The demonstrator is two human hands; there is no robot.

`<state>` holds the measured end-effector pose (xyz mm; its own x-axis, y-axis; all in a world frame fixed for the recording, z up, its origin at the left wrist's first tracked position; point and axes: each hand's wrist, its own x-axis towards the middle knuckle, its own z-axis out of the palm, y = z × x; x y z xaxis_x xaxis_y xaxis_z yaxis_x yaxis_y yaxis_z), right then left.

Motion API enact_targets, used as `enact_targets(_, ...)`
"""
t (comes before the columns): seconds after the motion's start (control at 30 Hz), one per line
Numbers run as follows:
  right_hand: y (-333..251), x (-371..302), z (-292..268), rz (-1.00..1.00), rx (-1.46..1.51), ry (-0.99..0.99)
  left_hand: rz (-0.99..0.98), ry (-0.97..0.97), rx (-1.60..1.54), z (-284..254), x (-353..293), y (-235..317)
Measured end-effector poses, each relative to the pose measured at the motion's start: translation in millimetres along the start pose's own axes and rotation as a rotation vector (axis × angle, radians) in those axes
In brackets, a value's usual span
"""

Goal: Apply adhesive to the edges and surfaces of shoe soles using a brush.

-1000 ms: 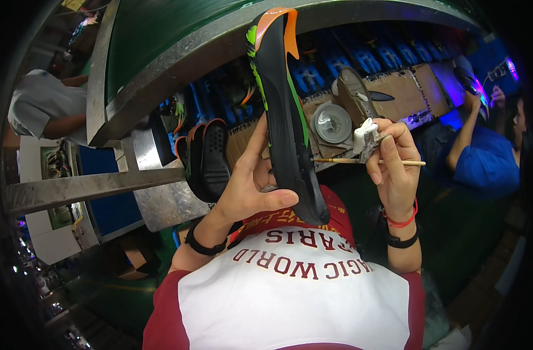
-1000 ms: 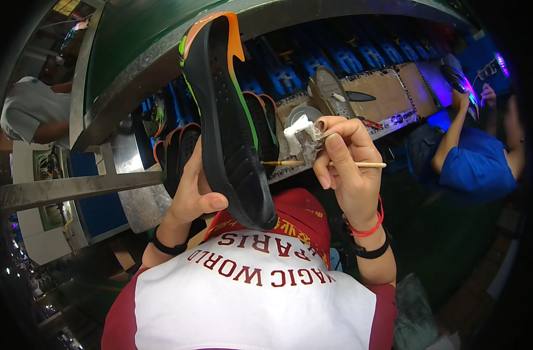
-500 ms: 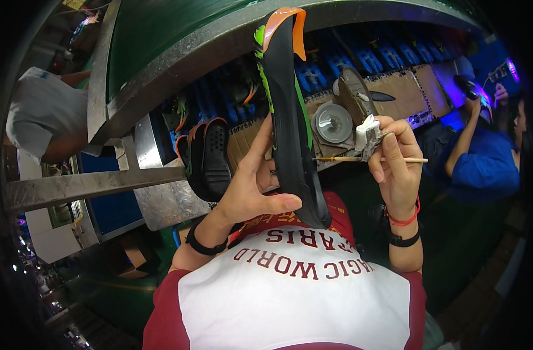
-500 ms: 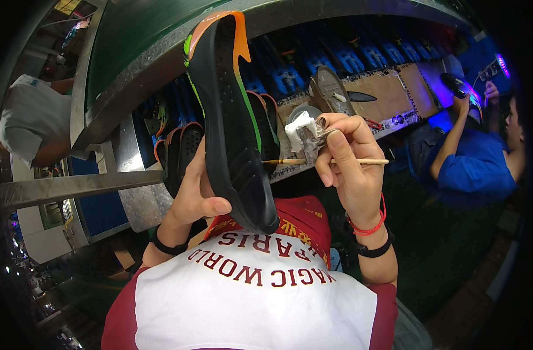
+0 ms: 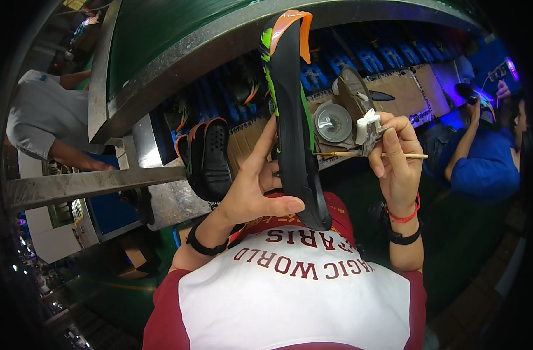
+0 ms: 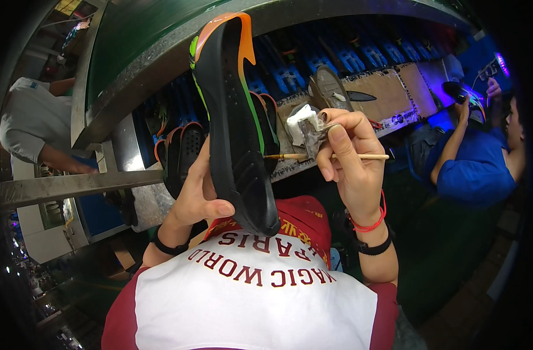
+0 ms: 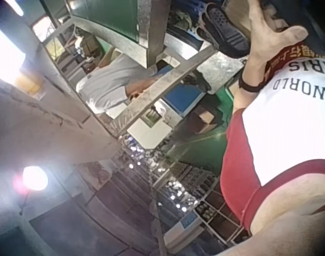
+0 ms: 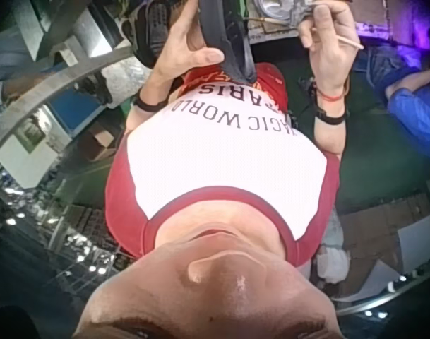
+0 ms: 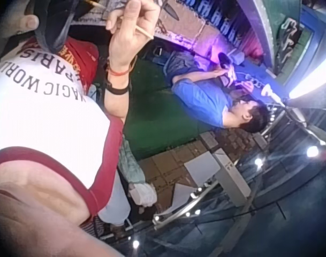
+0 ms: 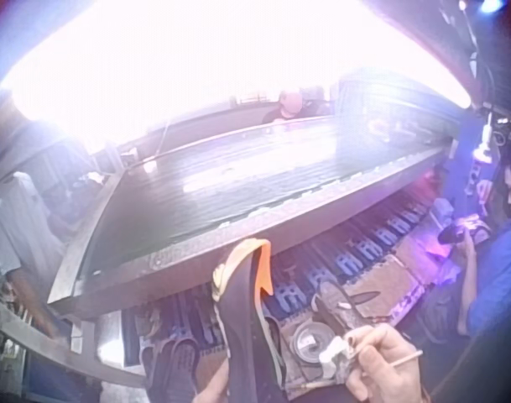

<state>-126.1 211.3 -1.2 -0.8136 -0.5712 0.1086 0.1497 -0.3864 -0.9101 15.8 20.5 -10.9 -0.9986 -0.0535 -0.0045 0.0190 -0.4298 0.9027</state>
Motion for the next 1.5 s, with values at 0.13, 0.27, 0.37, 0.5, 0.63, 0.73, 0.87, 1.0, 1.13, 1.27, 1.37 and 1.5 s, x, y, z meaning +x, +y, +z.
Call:
enact_targets(0.13, 0.4, 0.8, -1.5, -0.007, -0.002, 0.002, 0.008, -0.016, 0.006, 0.5, 0.2, -0.3)
enact_targets(0.27, 0.4, 1.4, -1.0, -0.023, -0.014, 0.018, 0.001, -0.020, 0.003, 1.5, -0.2, -0.2)
enact_targets(0.37, 0.7, 1.8, -1.1, -0.027, -0.024, 0.030, -0.004, -0.017, 0.004, 3.0, 0.3, 0.9)
enact_targets(0.5, 1.6, 3.2, 0.0, -0.037, -0.035, 0.032, 0.012, -0.012, -0.002, 0.9, -0.5, -1.0)
enact_targets(0.63, 1.1, 5.6, -5.8, -0.036, -0.027, 0.038, 0.004, -0.009, -0.005, 3.9, 3.4, -1.0)
enact_targets(0.73, -1.7, 5.7, -1.3, -0.049, -0.019, 0.052, -0.005, 0.000, -0.005, 2.5, 3.3, 0.7)
enact_targets(0.87, -1.4, 2.5, -1.1, -0.014, 0.036, 0.007, 0.013, 0.003, 0.001, -0.7, 3.7, -2.2)
enact_targets(1.0, -1.3, 1.1, -3.1, 0.020, 0.030, -0.022, 0.014, 0.014, -0.005, -0.7, 2.9, -3.7)
enact_targets(1.13, -2.3, -2.2, -3.6, 0.033, 0.018, -0.033, 0.010, 0.012, 0.009, 0.1, 0.4, -3.6)
enact_targets(1.27, -3.2, -5.5, -3.5, 0.055, 0.027, -0.041, 0.021, 0.016, -0.007, 1.9, -0.7, -2.7)
enact_targets(1.37, -3.5, -5.7, -4.0, 0.071, 0.033, -0.046, 0.021, 0.023, -0.016, 0.8, -1.3, -2.1)
enact_targets(1.5, -3.8, -3.0, -7.4, 0.096, 0.032, -0.030, 0.017, 0.027, -0.010, -0.4, 3.5, -1.9)
